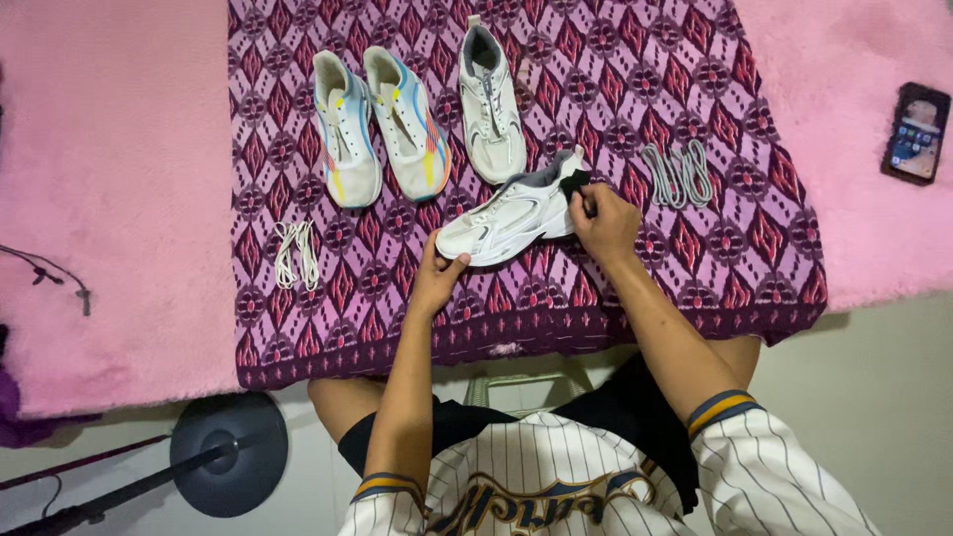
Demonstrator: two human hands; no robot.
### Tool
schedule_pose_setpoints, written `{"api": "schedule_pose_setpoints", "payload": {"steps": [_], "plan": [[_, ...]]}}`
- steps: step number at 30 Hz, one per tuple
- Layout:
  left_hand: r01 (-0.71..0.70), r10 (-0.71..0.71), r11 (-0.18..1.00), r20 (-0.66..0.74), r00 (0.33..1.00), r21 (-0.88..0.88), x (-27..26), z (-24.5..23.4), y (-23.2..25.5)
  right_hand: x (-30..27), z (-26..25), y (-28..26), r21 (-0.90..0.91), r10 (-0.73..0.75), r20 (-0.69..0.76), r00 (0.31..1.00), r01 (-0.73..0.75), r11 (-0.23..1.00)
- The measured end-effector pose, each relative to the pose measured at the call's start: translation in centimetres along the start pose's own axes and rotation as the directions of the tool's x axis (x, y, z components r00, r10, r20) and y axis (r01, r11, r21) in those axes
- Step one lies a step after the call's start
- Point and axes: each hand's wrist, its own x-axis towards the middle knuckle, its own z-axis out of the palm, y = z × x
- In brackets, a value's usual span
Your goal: The person sits on the floor and scrubs a white sneaker with a black brush. They hold the shoe in one hand and scrub the upper, sides, and sole repeatedly. Other shoes and laces remain on the patterned mat nearby.
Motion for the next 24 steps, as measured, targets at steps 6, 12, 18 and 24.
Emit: {"api": "schedule_pose_setpoints", "payload": {"steps": [6,12,18,24], "plan": [[-0.038,0.038,0.999,-0.009,0.999,-0.028,0.0,0.1,-0.6,2.9,1.6,2.9,0.131,0.257,0.003,0.966,-0.255,0.958],[-0.069,0.069,0.997,0.006,0.998,0.029,0.3,-0.4,-0.9,4.8,-0.8,-0.4,0.155,0.168,-0.051,0.984,-0.158,0.975],[-0.083,0.083,0.996,0.002,0.997,-0.032,-0.5,0.6,-0.7,-0.7,2.8,-10.7,-0.083,-0.263,0.293,0.919,0.298,0.951],[-0.049,0.055,0.987,-0.033,0.998,0.152,-1.7,0.7,0.1,-0.1,1.5,-8.6,-0.079,-0.17,0.235,0.957,0.193,0.978]]}}
